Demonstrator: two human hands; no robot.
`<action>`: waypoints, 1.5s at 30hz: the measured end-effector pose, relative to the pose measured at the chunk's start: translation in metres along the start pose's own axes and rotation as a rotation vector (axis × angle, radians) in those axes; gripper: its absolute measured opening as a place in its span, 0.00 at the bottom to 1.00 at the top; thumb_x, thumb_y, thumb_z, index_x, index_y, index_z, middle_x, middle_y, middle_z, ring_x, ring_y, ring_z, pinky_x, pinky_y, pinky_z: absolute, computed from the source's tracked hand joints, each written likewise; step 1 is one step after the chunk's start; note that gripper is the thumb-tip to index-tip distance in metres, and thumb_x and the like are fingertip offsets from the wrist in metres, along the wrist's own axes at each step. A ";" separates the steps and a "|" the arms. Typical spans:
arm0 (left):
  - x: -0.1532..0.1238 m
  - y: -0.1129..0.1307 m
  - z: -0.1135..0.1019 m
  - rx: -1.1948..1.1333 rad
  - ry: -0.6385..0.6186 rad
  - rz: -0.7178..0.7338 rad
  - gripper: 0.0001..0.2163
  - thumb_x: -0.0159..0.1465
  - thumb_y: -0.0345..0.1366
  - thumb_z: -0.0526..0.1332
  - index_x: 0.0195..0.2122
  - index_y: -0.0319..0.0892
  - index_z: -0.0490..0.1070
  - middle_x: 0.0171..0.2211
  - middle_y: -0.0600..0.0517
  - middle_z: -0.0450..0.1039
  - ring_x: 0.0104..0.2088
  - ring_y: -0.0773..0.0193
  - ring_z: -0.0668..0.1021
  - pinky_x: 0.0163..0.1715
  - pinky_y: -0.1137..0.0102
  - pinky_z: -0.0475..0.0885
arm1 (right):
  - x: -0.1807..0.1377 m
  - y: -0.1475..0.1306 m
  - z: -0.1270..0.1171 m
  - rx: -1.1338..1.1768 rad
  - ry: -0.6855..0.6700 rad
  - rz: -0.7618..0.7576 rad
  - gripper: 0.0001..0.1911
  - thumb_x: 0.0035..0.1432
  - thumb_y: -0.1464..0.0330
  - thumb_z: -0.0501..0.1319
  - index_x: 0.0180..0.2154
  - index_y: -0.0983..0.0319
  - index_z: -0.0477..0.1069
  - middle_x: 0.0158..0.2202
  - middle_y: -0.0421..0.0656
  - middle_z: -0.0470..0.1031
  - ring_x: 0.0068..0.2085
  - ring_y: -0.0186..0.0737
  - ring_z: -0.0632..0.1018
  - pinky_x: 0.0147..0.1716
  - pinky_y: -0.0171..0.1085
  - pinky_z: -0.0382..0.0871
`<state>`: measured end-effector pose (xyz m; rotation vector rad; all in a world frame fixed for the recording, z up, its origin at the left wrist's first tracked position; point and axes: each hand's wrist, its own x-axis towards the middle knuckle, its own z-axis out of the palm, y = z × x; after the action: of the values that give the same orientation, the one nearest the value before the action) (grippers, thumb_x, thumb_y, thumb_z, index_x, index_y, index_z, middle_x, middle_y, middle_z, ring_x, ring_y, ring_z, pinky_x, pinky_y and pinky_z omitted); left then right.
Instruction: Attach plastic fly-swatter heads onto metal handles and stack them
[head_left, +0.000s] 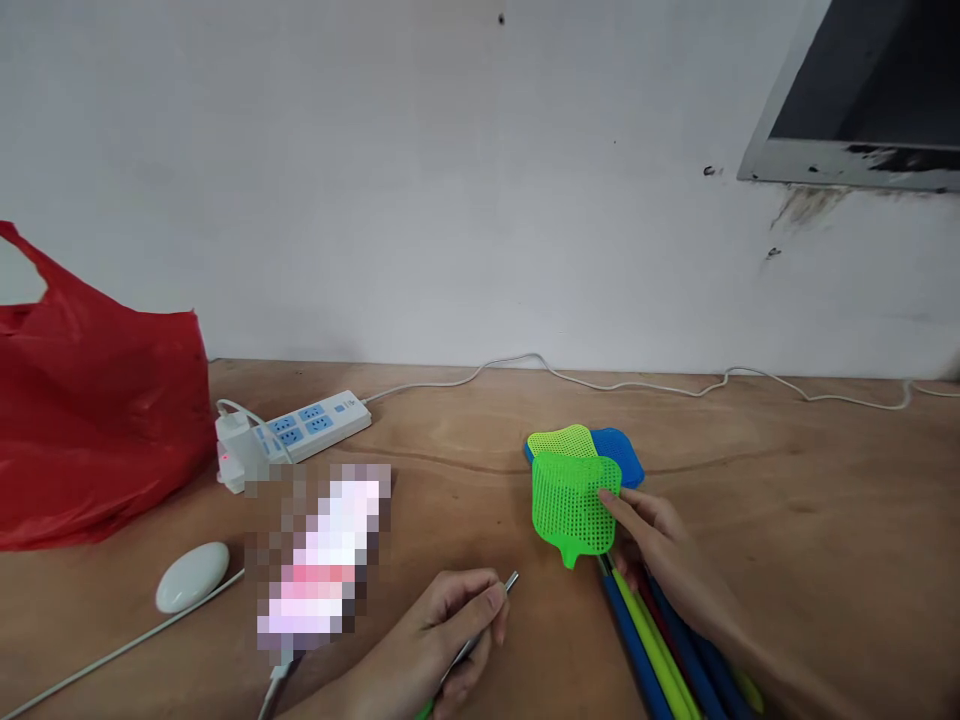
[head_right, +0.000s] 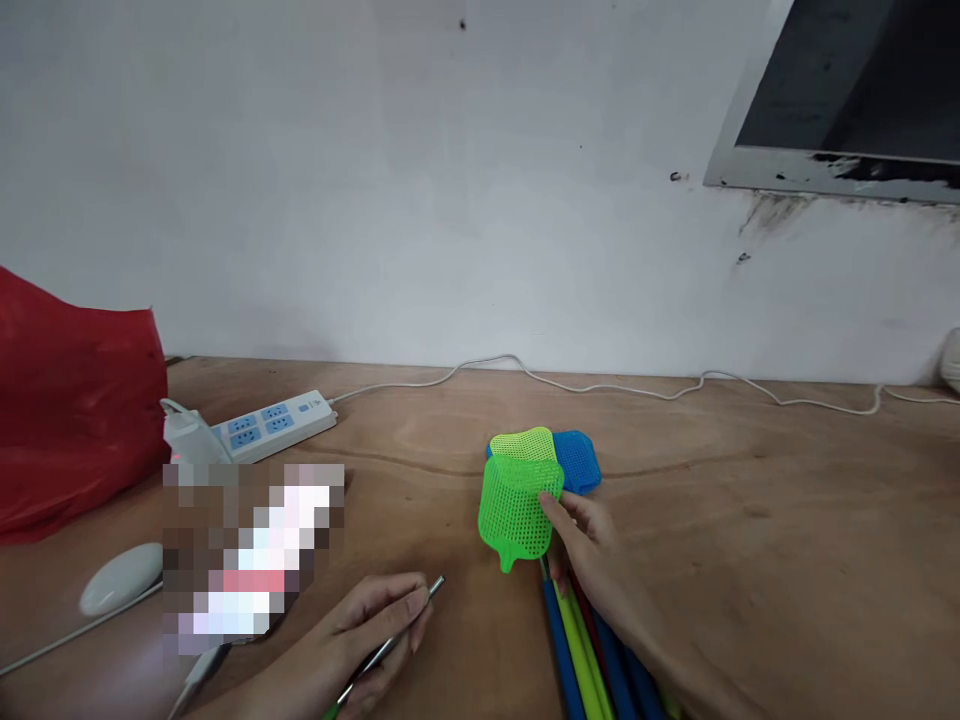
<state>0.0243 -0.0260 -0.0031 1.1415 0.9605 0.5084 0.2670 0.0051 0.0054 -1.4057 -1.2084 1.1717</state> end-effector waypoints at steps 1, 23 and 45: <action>0.000 0.000 0.000 0.003 0.001 0.012 0.28 0.55 0.69 0.58 0.30 0.45 0.63 0.10 0.66 0.53 0.10 0.74 0.52 0.08 0.78 0.49 | 0.001 0.001 0.000 -0.039 -0.004 -0.031 0.27 0.49 0.42 0.63 0.24 0.59 0.65 0.12 0.32 0.61 0.12 0.30 0.63 0.10 0.30 0.57; 0.000 -0.007 -0.007 0.040 -0.101 0.088 0.24 0.62 0.64 0.56 0.31 0.45 0.64 0.11 0.66 0.56 0.09 0.74 0.53 0.07 0.80 0.52 | 0.014 -0.004 -0.017 -1.084 -0.325 -0.917 0.04 0.52 0.73 0.64 0.29 0.60 0.70 0.44 0.45 0.76 0.46 0.50 0.72 0.47 0.50 0.62; -0.002 -0.007 -0.004 -0.057 0.049 0.059 0.17 0.62 0.52 0.59 0.36 0.42 0.71 0.18 0.62 0.60 0.16 0.73 0.61 0.15 0.77 0.56 | 0.012 0.007 -0.011 -0.827 -0.290 -0.922 0.12 0.64 0.75 0.56 0.44 0.58 0.75 0.43 0.48 0.78 0.46 0.47 0.75 0.47 0.49 0.71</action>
<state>0.0188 -0.0276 -0.0089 1.1135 0.9506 0.6099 0.2793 0.0158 -0.0016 -0.9614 -2.3669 0.1973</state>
